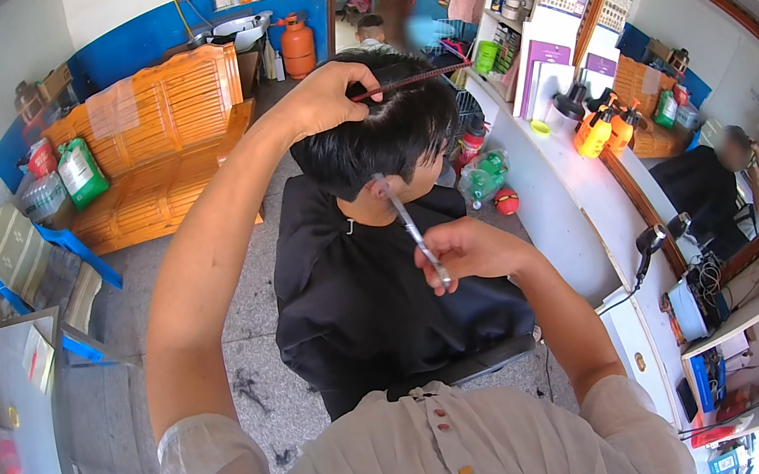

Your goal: The person uses a red comb and scissors to cut a seated client's hair. They repeatedly lift sections of hair with the comb and trim with the scissors, working around the head. Cut hair falls onto the black cape and floor.

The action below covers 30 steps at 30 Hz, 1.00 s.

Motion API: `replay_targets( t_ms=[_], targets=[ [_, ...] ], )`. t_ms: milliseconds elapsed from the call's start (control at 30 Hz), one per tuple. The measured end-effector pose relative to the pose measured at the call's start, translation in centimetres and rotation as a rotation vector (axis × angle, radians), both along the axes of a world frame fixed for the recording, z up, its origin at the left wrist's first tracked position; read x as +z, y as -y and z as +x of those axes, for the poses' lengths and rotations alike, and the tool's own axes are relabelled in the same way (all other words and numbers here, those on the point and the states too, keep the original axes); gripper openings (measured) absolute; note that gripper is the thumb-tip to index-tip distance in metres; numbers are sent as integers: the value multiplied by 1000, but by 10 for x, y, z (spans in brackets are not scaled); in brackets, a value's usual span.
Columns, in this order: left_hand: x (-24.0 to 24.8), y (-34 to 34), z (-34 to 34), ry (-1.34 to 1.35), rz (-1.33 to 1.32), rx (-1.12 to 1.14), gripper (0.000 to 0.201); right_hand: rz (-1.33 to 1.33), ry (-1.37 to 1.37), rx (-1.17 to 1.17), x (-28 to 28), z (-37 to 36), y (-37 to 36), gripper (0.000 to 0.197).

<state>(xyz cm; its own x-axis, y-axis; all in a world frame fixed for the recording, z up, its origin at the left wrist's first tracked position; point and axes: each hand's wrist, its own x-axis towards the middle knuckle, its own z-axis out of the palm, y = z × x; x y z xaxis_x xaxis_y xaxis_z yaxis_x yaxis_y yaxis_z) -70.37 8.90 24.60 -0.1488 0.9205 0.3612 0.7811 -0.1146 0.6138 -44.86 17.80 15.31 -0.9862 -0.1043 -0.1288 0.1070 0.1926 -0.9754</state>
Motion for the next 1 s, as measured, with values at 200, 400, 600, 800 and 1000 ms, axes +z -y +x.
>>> replay_targets(
  t_ms=[200,400,600,800,1000],
  targets=[
    [-4,-3,-6,29,59,-44,21,-48,-149,-260,7,12,-38,20],
    [-7,-6,-9,56,54,-56,21,93,-57,-163,24,-26,-28,14],
    [-7,0,-6,49,72,-65,22,-25,73,64,-11,-15,11,21],
    [-4,5,-5,11,62,-49,24,-388,-270,-84,-26,-50,53,24],
    [-2,8,-3,55,35,-53,24,-656,-479,-364,-26,-62,53,17]
  ],
)
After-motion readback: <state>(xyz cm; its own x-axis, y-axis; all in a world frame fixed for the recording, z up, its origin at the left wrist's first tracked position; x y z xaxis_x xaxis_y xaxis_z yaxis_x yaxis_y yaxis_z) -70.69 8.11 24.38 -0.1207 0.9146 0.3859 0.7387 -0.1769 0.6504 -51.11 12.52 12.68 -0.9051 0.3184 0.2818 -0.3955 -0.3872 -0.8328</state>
